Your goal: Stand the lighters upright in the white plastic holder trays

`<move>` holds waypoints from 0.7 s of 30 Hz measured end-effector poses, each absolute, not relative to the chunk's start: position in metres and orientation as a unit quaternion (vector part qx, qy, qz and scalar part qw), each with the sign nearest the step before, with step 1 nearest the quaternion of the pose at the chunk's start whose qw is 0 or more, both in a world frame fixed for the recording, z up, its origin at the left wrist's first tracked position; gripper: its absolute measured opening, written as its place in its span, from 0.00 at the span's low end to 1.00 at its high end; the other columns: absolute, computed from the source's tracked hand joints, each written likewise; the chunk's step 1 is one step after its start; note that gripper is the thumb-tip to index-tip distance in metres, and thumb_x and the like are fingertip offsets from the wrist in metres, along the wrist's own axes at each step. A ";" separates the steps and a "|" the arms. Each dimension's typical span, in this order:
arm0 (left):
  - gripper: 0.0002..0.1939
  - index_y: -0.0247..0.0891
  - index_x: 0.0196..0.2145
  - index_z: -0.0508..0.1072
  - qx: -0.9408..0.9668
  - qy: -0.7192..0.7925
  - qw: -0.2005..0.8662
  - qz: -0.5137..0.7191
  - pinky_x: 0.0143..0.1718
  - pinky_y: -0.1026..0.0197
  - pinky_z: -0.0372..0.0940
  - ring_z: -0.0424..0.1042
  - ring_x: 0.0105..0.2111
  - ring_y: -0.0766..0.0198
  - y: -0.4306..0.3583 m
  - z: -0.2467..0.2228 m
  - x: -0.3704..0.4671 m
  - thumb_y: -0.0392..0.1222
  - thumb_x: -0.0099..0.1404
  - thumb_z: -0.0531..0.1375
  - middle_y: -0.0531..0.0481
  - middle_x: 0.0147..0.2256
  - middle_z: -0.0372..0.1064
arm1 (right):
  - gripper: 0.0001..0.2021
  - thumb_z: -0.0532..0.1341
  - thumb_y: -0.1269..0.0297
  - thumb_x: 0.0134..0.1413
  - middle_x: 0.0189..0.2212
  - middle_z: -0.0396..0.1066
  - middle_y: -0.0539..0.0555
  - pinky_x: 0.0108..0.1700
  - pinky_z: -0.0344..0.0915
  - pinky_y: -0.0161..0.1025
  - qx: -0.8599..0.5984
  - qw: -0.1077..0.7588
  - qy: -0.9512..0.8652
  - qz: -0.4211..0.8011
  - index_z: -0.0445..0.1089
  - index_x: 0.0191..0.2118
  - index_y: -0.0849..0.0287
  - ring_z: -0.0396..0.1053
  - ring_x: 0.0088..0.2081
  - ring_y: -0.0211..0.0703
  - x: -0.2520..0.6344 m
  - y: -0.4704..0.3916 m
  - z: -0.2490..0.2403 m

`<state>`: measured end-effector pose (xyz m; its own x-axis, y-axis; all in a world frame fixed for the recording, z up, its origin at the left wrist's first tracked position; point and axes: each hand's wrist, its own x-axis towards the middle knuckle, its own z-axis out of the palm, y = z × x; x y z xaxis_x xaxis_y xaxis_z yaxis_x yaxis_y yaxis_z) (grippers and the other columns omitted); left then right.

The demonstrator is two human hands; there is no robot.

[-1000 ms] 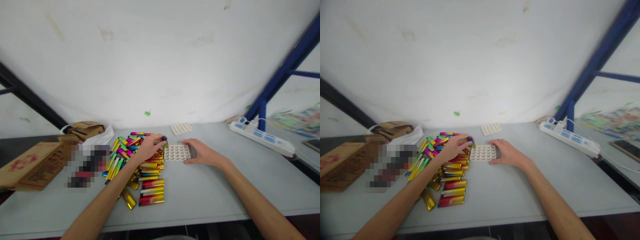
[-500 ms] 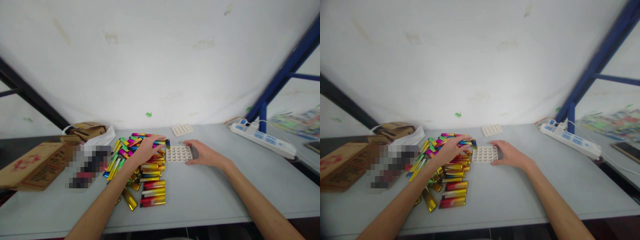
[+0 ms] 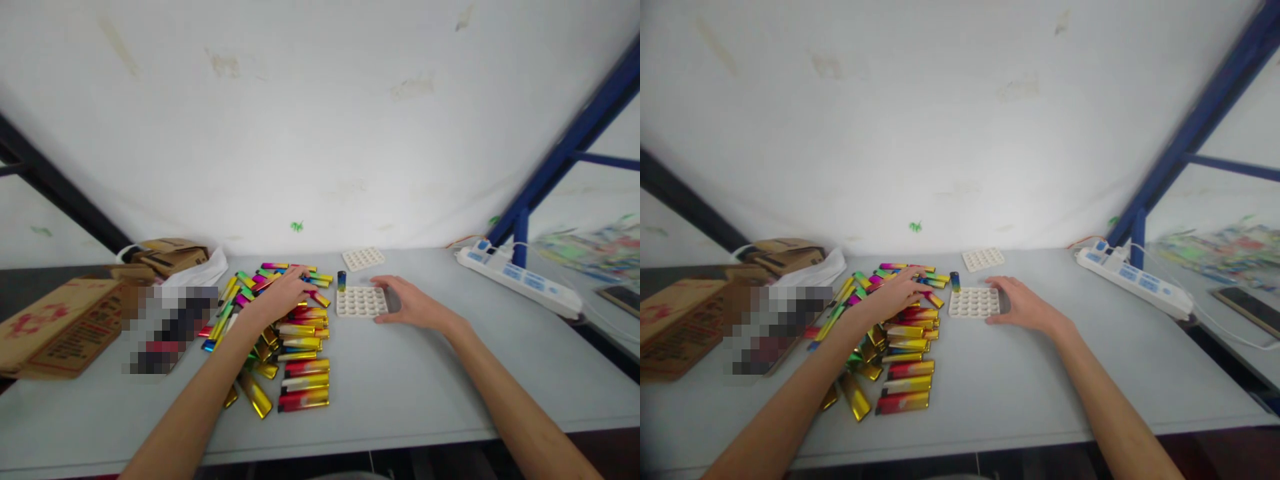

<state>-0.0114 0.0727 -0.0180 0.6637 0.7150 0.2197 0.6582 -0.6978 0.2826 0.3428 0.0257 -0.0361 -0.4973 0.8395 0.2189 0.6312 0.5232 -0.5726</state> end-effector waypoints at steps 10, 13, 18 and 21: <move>0.07 0.41 0.38 0.76 0.833 0.401 0.232 0.302 0.56 0.46 0.63 0.72 0.48 0.51 0.063 0.006 -0.007 0.39 0.61 0.67 0.44 0.45 0.76 | 0.39 0.73 0.51 0.48 0.60 0.66 0.62 0.63 0.61 0.60 -0.440 0.239 -0.838 0.214 0.61 0.63 0.54 0.65 0.61 0.60 0.344 0.026 -0.038; 0.10 0.39 0.37 0.76 0.754 0.385 0.376 0.376 0.54 0.47 0.66 0.75 0.46 0.52 0.055 0.015 -0.005 0.42 0.58 0.69 0.42 0.44 0.77 | 0.39 0.73 0.51 0.48 0.60 0.66 0.62 0.64 0.61 0.60 -0.441 0.239 -0.838 0.216 0.61 0.64 0.53 0.65 0.61 0.60 0.343 0.025 -0.037; 0.11 0.37 0.36 0.71 0.577 0.303 0.595 0.470 0.53 0.48 0.67 0.77 0.45 0.56 0.039 0.024 0.009 0.41 0.61 0.69 0.41 0.45 0.78 | 0.39 0.73 0.51 0.48 0.60 0.66 0.62 0.63 0.62 0.59 -0.442 0.242 -0.837 0.215 0.62 0.63 0.55 0.65 0.60 0.59 0.343 0.026 -0.038; 0.13 0.37 0.36 0.67 0.502 0.267 0.656 0.497 0.51 0.48 0.68 0.78 0.40 0.58 0.032 0.025 0.021 0.42 0.63 0.68 0.44 0.40 0.78 | 0.38 0.73 0.51 0.48 0.60 0.67 0.63 0.63 0.62 0.60 -0.441 0.244 -0.837 0.215 0.62 0.63 0.55 0.66 0.60 0.60 0.343 0.026 -0.038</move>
<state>0.0212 0.0315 0.0245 0.3636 0.9196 0.1489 -0.3835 0.0021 0.9235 0.3431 0.0257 -0.0383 -0.4917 0.8426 0.2195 0.6329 0.5190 -0.5745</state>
